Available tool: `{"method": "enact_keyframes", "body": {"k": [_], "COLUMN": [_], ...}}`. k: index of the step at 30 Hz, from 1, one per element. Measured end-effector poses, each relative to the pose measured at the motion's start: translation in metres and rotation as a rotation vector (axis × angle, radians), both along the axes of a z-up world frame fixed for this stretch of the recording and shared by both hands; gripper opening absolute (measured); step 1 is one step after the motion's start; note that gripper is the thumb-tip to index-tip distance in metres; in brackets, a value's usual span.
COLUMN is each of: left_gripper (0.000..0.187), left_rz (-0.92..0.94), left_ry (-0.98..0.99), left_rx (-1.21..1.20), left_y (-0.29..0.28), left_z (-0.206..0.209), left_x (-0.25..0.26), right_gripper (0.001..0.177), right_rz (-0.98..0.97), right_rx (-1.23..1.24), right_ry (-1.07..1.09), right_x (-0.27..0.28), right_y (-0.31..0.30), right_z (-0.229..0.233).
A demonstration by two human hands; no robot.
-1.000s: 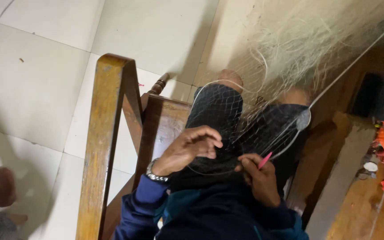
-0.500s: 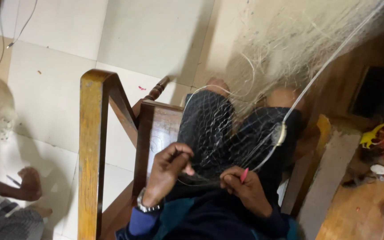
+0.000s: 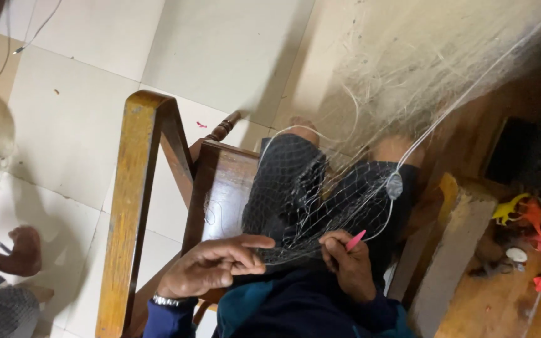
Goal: Repairing a fishing net using a pink shuttle needle
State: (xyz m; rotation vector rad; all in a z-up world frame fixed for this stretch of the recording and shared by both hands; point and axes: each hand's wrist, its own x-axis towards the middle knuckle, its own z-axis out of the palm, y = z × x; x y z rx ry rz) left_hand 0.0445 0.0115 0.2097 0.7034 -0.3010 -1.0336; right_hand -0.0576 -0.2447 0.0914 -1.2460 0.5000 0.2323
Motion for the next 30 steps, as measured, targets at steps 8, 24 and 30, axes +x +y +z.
{"method": "enact_keyframes", "body": {"k": [8,24,30], "left_gripper": [0.012,0.026,0.046], "left_rz": [0.476,-0.383,-0.707], "left_ry": [0.281,-0.628,-0.690], "left_rx": [0.360,0.328,0.120], "left_y": [-0.018,-0.061,-0.051], "left_z": [-0.037,0.061,0.064], "left_x": [0.042,0.137,0.152], "right_gripper": [0.021,0.028,0.020], "right_rz": [0.038,0.055,0.027], "right_rx": [-0.064,-0.198,-0.236], "right_ry": [-0.054,-0.123,-0.246], "right_x": [0.002,0.022,0.011], "right_y": [-0.010,-0.011,0.009], "right_z": [-0.013,0.030,0.030]}}
